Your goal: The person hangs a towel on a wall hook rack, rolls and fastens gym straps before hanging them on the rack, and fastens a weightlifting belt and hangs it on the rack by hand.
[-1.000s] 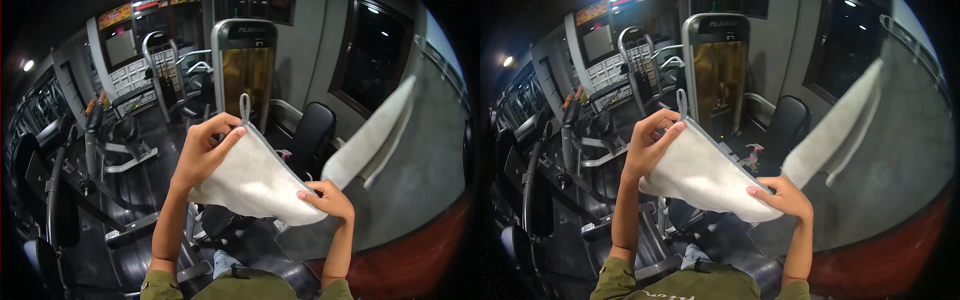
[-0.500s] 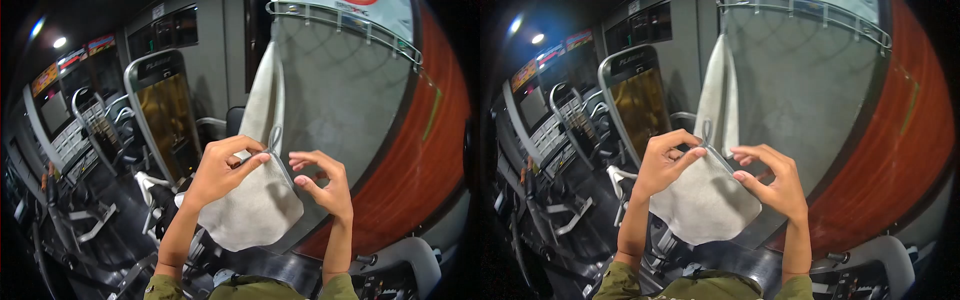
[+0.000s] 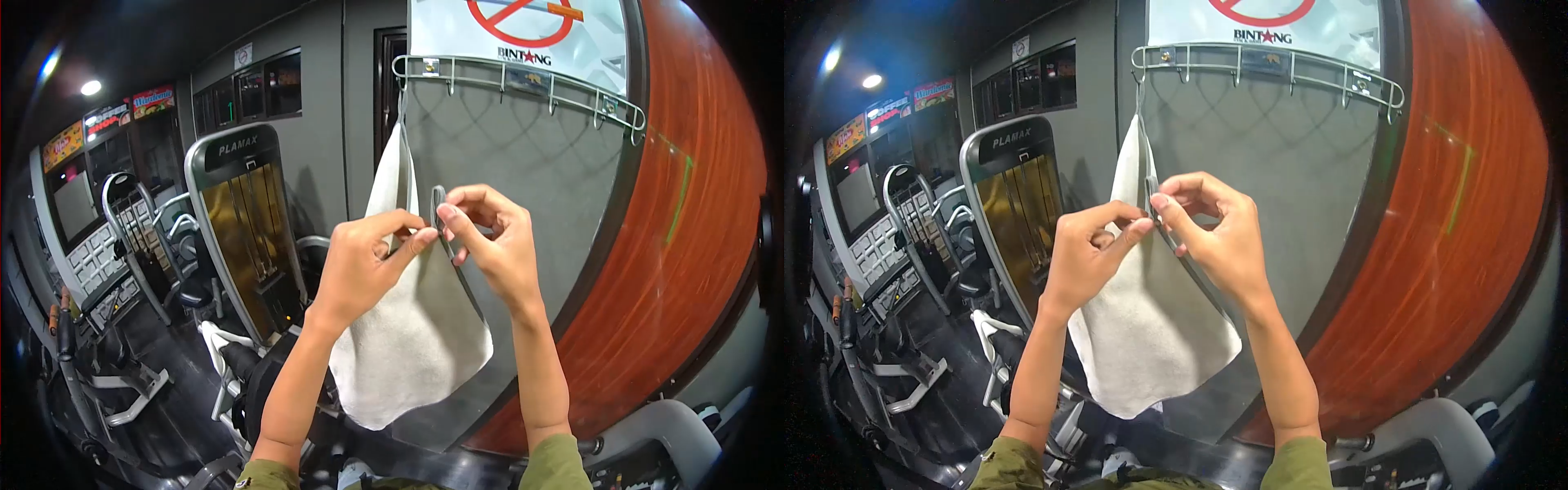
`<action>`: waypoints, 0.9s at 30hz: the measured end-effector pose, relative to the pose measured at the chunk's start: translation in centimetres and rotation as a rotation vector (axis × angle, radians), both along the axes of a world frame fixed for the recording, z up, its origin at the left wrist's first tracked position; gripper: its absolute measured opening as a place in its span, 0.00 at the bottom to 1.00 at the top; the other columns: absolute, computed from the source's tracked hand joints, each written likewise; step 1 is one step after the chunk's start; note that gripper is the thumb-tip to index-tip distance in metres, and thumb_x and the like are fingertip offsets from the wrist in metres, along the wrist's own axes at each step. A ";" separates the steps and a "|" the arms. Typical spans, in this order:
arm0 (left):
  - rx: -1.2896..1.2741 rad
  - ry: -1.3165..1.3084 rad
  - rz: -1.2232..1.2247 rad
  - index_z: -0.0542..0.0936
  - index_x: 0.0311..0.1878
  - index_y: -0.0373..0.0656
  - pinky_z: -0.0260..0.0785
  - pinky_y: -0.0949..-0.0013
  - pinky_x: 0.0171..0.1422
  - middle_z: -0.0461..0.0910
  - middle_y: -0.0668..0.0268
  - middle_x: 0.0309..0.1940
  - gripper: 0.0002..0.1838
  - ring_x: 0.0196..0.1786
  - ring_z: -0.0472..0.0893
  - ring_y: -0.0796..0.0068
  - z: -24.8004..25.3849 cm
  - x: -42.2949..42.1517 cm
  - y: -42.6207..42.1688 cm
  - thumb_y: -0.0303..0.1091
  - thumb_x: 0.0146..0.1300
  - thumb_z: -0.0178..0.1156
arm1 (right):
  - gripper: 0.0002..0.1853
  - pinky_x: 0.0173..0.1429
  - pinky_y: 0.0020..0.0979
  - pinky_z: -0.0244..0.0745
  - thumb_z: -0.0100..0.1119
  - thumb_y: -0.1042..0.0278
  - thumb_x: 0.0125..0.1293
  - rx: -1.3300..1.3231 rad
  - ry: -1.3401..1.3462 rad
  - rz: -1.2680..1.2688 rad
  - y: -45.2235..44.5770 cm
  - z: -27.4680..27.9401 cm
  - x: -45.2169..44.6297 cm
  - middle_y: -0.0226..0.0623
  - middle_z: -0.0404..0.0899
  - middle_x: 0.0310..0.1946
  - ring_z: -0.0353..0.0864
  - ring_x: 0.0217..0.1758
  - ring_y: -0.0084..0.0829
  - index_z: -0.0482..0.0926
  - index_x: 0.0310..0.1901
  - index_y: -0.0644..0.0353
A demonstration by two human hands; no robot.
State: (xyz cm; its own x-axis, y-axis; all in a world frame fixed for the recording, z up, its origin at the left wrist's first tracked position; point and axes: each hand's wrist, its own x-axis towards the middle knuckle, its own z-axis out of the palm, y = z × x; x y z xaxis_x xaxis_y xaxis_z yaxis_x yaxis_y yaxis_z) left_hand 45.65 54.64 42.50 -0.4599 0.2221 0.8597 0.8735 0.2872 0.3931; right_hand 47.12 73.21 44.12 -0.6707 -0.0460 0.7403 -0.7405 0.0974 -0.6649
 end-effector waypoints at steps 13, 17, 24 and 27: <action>0.127 0.077 0.022 0.83 0.54 0.40 0.49 0.84 0.20 0.81 0.75 0.30 0.17 0.20 0.62 1.00 10.2 -8.8 -2.1 0.30 0.63 0.73 | 0.11 0.36 0.26 0.86 0.69 0.67 0.70 -0.153 0.192 -0.031 -4.1 8.4 -9.6 0.32 0.87 0.32 0.84 0.34 0.19 0.86 0.49 0.63; 0.106 0.077 -0.038 0.83 0.55 0.40 0.46 0.84 0.19 0.82 0.73 0.30 0.17 0.18 0.60 1.01 11.0 -11.0 -2.2 0.28 0.64 0.72 | 0.10 0.37 0.27 0.87 0.68 0.69 0.70 -0.196 0.245 -0.113 -4.9 8.7 -11.3 0.34 0.88 0.33 0.85 0.34 0.20 0.87 0.48 0.65; 0.114 0.134 -0.139 0.85 0.52 0.38 0.47 0.84 0.19 0.86 0.69 0.35 0.14 0.19 0.62 1.00 10.9 -14.7 -1.9 0.26 0.63 0.72 | 0.13 0.36 0.26 0.86 0.65 0.73 0.71 -0.215 0.358 -0.302 -6.0 8.4 -11.7 0.36 0.88 0.34 0.86 0.34 0.21 0.85 0.54 0.64; 0.132 0.115 -0.162 0.86 0.52 0.41 0.48 0.82 0.19 0.84 0.70 0.29 0.14 0.18 0.62 0.98 10.6 -14.8 -1.9 0.27 0.62 0.73 | 0.13 0.35 0.26 0.86 0.65 0.74 0.71 -0.198 0.347 -0.330 -5.9 8.2 -11.9 0.39 0.89 0.34 0.87 0.34 0.22 0.85 0.56 0.63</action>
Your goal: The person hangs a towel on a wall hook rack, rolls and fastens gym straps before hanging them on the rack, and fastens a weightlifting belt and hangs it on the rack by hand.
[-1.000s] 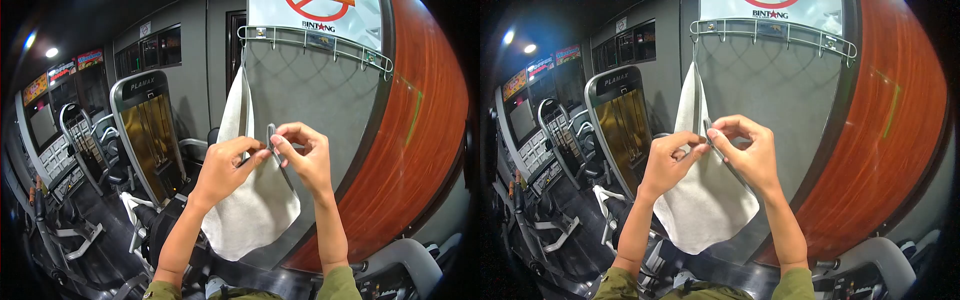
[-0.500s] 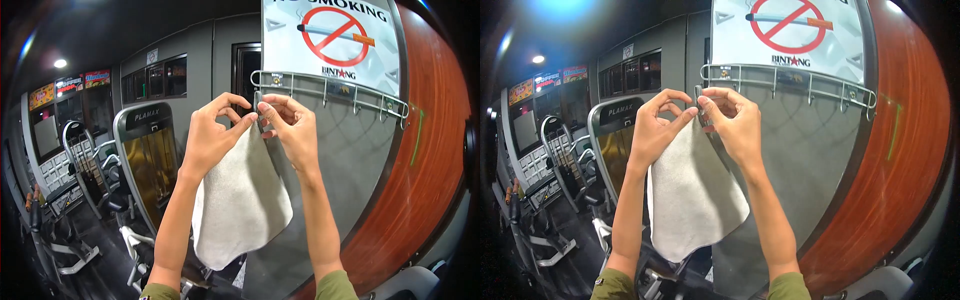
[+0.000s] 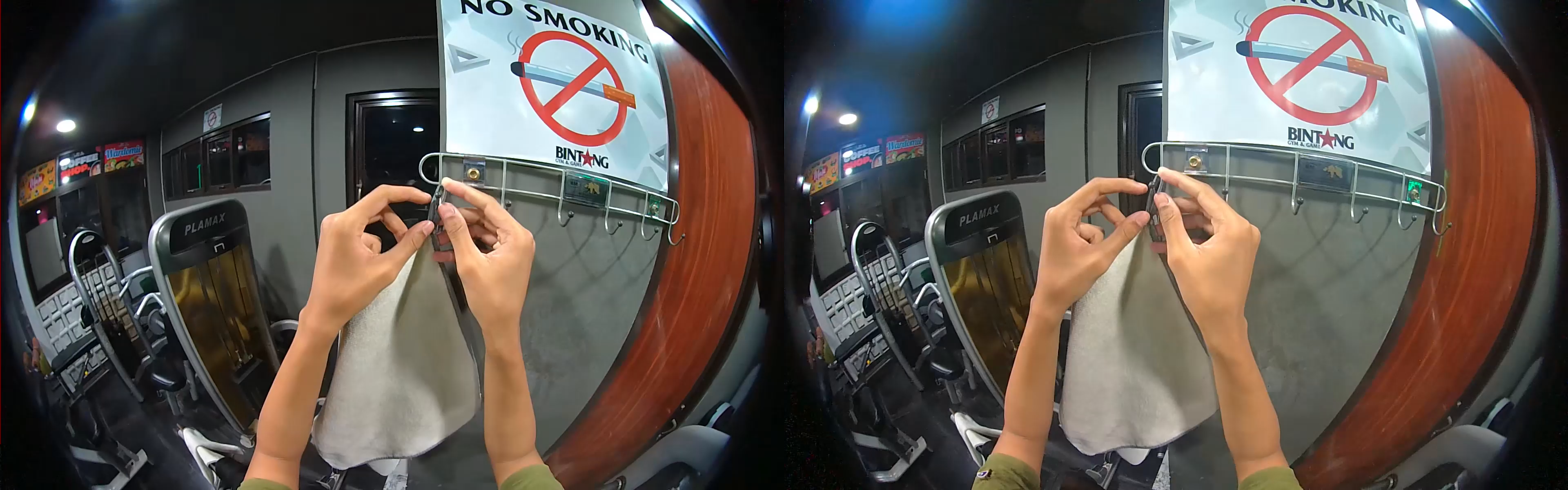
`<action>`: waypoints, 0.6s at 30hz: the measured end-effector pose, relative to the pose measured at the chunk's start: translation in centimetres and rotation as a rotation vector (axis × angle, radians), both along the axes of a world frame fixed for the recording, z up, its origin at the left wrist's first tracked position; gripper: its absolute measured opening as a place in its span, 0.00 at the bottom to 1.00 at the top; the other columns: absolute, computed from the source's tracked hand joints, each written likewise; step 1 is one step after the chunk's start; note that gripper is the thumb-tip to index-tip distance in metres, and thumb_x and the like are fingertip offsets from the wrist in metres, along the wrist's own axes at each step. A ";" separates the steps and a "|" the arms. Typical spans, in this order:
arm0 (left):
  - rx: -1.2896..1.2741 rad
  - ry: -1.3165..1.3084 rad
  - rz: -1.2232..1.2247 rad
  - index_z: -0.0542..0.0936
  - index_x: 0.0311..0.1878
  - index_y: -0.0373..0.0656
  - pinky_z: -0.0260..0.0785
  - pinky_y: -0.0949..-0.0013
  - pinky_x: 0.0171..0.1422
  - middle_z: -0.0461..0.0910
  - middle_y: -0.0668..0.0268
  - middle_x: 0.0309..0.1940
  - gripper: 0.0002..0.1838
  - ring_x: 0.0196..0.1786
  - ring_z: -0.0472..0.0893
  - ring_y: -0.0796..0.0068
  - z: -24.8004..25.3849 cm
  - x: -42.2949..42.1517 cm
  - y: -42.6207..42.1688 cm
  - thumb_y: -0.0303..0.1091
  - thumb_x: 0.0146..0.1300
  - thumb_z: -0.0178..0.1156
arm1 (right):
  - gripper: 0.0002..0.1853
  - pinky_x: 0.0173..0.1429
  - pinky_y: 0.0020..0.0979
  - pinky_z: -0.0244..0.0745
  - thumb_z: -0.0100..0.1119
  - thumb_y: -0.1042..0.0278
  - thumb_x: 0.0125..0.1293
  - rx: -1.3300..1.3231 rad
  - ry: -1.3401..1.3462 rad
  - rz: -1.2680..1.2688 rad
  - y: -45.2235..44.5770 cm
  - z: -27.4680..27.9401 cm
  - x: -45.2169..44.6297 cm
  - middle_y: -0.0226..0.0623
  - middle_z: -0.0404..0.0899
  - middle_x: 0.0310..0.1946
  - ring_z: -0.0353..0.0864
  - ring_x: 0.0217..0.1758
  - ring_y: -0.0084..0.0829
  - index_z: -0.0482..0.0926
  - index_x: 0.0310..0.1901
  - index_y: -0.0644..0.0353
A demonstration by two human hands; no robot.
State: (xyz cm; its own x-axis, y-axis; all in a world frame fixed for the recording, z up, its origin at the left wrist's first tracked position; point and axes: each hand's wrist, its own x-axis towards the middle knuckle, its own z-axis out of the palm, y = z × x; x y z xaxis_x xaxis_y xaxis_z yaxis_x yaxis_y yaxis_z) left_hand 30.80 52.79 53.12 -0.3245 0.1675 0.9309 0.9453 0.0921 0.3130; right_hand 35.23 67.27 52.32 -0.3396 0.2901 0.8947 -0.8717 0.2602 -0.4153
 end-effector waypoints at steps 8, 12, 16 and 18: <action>-0.048 -0.023 -0.036 0.87 0.53 0.44 0.47 0.80 0.18 0.83 0.72 0.22 0.15 0.15 0.61 0.96 -1.4 -0.6 -0.2 0.28 0.62 0.72 | 0.14 0.33 0.25 0.85 0.66 0.75 0.68 0.050 -0.049 -0.109 0.1 -0.9 0.3 0.38 0.88 0.35 0.88 0.34 0.23 0.87 0.55 0.60; -0.054 -0.052 -0.047 0.86 0.54 0.45 0.47 0.79 0.18 0.83 0.72 0.22 0.16 0.15 0.61 0.96 -1.8 -0.6 -0.3 0.29 0.62 0.72 | 0.17 0.33 0.24 0.85 0.68 0.76 0.66 0.091 0.021 -0.175 0.3 -1.4 0.0 0.33 0.84 0.34 0.87 0.33 0.22 0.87 0.56 0.57; -0.077 -0.052 -0.019 0.85 0.55 0.42 0.47 0.82 0.20 0.81 0.75 0.24 0.17 0.17 0.61 1.00 -2.4 0.4 -0.5 0.26 0.61 0.72 | 0.18 0.35 0.25 0.86 0.69 0.78 0.64 0.148 0.040 -0.258 0.5 -2.6 0.2 0.33 0.82 0.34 0.86 0.35 0.21 0.88 0.56 0.55; -0.110 -0.090 0.011 0.84 0.56 0.45 0.63 0.75 0.25 0.83 0.65 0.24 0.19 0.19 0.72 0.86 -3.1 0.9 -0.7 0.31 0.62 0.71 | 0.19 0.36 0.25 0.86 0.70 0.77 0.62 0.156 0.004 -0.309 0.4 -3.6 0.8 0.34 0.83 0.36 0.86 0.36 0.22 0.88 0.55 0.55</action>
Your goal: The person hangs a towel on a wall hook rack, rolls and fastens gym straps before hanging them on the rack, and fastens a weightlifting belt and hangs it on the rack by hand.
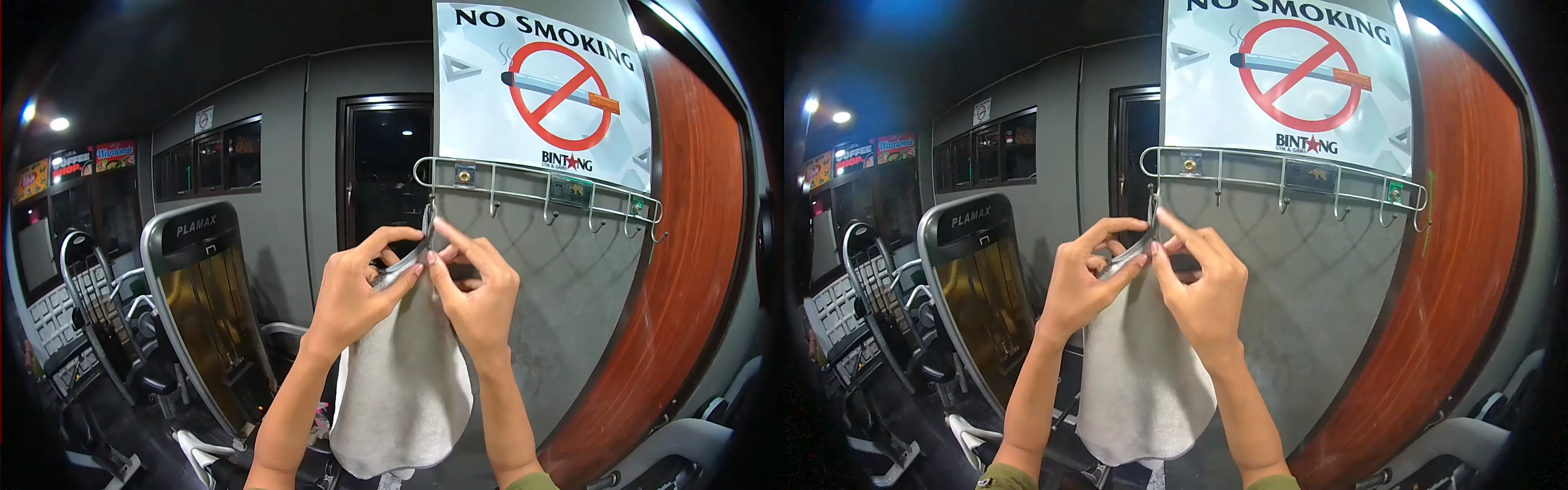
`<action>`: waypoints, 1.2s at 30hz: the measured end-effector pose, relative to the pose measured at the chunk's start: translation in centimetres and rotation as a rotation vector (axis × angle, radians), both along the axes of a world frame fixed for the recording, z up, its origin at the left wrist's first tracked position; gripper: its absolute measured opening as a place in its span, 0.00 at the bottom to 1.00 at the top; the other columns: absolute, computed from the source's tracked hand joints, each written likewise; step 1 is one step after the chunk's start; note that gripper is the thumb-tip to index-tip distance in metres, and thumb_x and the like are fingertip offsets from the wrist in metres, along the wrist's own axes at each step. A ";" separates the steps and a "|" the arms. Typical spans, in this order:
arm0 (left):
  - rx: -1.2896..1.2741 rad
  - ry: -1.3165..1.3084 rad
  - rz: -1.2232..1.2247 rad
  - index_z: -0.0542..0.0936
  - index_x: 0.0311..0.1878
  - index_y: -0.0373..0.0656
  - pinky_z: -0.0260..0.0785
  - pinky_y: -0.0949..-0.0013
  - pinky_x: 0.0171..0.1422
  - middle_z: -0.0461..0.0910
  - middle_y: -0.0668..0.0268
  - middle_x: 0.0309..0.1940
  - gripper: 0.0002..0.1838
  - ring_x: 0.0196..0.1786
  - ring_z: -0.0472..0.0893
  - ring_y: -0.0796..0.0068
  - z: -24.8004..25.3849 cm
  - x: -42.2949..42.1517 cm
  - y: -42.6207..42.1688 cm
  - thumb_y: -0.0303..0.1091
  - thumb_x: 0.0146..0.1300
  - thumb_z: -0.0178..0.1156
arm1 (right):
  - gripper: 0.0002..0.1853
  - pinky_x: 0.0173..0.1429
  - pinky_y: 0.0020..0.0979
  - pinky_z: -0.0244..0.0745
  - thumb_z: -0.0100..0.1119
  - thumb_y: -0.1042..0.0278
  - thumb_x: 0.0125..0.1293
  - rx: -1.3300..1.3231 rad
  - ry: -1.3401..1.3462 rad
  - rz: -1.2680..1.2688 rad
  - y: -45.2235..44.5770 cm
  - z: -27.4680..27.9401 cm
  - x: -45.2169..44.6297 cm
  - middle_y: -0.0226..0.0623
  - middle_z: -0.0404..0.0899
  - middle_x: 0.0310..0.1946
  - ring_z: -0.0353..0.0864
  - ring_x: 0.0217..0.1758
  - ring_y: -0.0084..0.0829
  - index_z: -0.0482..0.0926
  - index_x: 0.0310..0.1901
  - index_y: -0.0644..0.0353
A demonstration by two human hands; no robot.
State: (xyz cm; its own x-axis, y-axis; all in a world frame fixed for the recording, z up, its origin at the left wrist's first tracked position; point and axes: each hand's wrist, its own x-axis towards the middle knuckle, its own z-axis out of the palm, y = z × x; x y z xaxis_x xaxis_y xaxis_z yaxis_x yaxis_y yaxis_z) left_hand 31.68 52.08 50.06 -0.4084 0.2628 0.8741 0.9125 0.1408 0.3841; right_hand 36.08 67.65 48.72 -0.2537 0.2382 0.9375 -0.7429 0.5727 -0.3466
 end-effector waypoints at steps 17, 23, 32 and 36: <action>-0.106 -0.077 0.345 0.69 0.72 0.37 0.63 0.54 0.74 0.71 0.50 0.65 0.38 0.69 0.71 0.48 -16.0 6.5 -3.0 0.34 0.58 0.72 | 0.24 0.77 0.49 0.65 0.69 0.72 0.60 0.288 -0.168 -0.089 -1.5 -19.7 7.2 0.49 0.68 0.71 0.62 0.78 0.57 0.85 0.60 0.49; -0.137 -0.249 0.422 0.70 0.72 0.42 0.63 0.55 0.75 0.70 0.54 0.68 0.37 0.70 0.71 0.50 -20.9 12.2 -7.9 0.33 0.59 0.72 | 0.28 0.79 0.55 0.60 0.68 0.74 0.59 0.255 -0.264 0.192 -6.8 -26.2 10.3 0.59 0.60 0.75 0.60 0.79 0.61 0.82 0.64 0.52; -0.010 -0.548 0.596 0.77 0.65 0.40 0.66 0.58 0.72 0.77 0.54 0.62 0.25 0.67 0.76 0.53 -28.0 18.8 -17.0 0.30 0.64 0.67 | 0.28 0.78 0.49 0.63 0.64 0.74 0.63 0.253 -0.542 0.690 -16.7 -31.3 11.4 0.55 0.65 0.73 0.61 0.80 0.56 0.78 0.67 0.57; 0.098 -0.704 0.710 0.78 0.65 0.42 0.71 0.61 0.66 0.78 0.59 0.59 0.25 0.58 0.79 0.63 -32.6 21.3 -22.1 0.31 0.65 0.68 | 0.26 0.78 0.49 0.63 0.64 0.72 0.65 0.325 -0.666 0.798 -21.6 -33.5 10.1 0.49 0.68 0.72 0.61 0.79 0.54 0.78 0.66 0.56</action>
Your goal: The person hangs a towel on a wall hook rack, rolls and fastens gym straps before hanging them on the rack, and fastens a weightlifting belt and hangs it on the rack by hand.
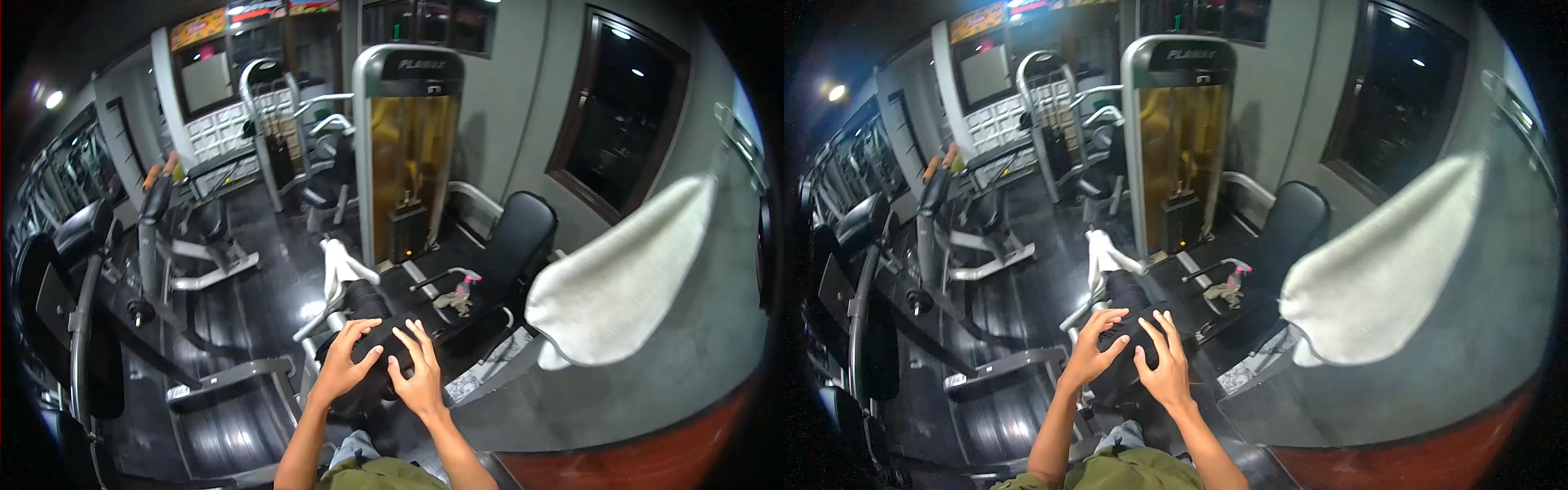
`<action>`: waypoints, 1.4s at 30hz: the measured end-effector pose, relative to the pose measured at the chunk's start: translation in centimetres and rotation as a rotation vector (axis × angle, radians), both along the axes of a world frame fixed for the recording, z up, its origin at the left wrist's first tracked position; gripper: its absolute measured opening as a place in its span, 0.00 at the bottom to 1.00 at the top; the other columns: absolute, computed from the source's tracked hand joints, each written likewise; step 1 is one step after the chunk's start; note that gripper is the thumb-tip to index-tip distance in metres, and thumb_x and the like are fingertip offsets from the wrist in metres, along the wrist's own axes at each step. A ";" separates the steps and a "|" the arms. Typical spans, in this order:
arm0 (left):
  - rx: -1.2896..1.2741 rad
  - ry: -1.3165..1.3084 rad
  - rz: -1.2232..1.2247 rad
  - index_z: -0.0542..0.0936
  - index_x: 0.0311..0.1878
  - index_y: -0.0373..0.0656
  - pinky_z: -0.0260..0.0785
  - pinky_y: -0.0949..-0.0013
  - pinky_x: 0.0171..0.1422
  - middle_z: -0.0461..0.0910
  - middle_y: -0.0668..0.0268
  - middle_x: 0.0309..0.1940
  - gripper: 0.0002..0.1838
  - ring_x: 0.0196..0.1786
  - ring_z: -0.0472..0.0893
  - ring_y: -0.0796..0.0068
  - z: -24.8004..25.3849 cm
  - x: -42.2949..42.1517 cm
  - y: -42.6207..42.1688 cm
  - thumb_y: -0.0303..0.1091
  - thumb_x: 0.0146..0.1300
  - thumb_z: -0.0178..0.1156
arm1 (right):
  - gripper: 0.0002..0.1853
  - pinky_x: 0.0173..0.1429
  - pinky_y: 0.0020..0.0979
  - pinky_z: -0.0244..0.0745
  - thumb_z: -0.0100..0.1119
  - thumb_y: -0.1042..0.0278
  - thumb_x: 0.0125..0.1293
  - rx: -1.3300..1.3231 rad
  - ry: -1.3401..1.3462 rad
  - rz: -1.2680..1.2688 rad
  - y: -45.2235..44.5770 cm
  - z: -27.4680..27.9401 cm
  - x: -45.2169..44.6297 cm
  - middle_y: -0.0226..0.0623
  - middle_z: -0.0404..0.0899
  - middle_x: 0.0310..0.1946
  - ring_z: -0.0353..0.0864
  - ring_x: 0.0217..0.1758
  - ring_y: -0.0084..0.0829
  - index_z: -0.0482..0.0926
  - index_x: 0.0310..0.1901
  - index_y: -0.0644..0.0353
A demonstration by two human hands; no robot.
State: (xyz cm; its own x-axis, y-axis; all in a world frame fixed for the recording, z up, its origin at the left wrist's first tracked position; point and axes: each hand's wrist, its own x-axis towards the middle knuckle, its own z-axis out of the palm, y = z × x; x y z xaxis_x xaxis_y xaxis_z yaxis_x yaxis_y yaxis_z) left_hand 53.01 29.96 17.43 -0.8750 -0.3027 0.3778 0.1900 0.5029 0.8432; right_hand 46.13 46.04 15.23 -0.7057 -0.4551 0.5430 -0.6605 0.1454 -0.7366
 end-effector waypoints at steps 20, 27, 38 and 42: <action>0.352 -0.276 0.097 0.72 0.68 0.44 0.73 0.60 0.69 0.79 0.62 0.60 0.27 0.60 0.80 0.67 -12.6 -5.5 -17.3 0.31 0.68 0.67 | 0.34 0.81 0.63 0.52 0.69 0.71 0.59 0.883 0.036 0.132 -20.8 -7.0 -14.5 0.50 0.58 0.78 0.62 0.77 0.60 0.74 0.70 0.45; 0.415 -0.354 0.142 0.55 0.80 0.46 0.61 0.52 0.78 0.67 0.47 0.71 0.48 0.73 0.70 0.50 -15.9 -7.2 -17.8 0.33 0.61 0.72 | 0.19 0.66 0.49 0.79 0.65 0.64 0.67 0.792 0.062 0.090 -21.4 -5.0 -16.2 0.47 0.79 0.64 0.85 0.54 0.54 0.84 0.59 0.44; 0.324 -0.104 0.410 0.74 0.68 0.40 0.68 0.60 0.70 0.79 0.52 0.60 0.32 0.64 0.79 0.54 -14.3 -7.5 -19.9 0.23 0.59 0.69 | 0.17 0.66 0.41 0.77 0.61 0.60 0.73 0.621 -0.002 0.411 -24.5 1.2 -15.6 0.46 0.84 0.58 0.82 0.63 0.46 0.85 0.58 0.57; 0.296 0.019 0.525 0.83 0.55 0.34 0.73 0.68 0.59 0.84 0.57 0.53 0.18 0.54 0.84 0.66 -11.4 -5.8 -20.7 0.16 0.61 0.63 | 0.15 0.67 0.41 0.76 0.60 0.63 0.74 0.488 0.006 0.519 -25.7 2.3 -14.3 0.45 0.84 0.58 0.82 0.63 0.46 0.84 0.58 0.57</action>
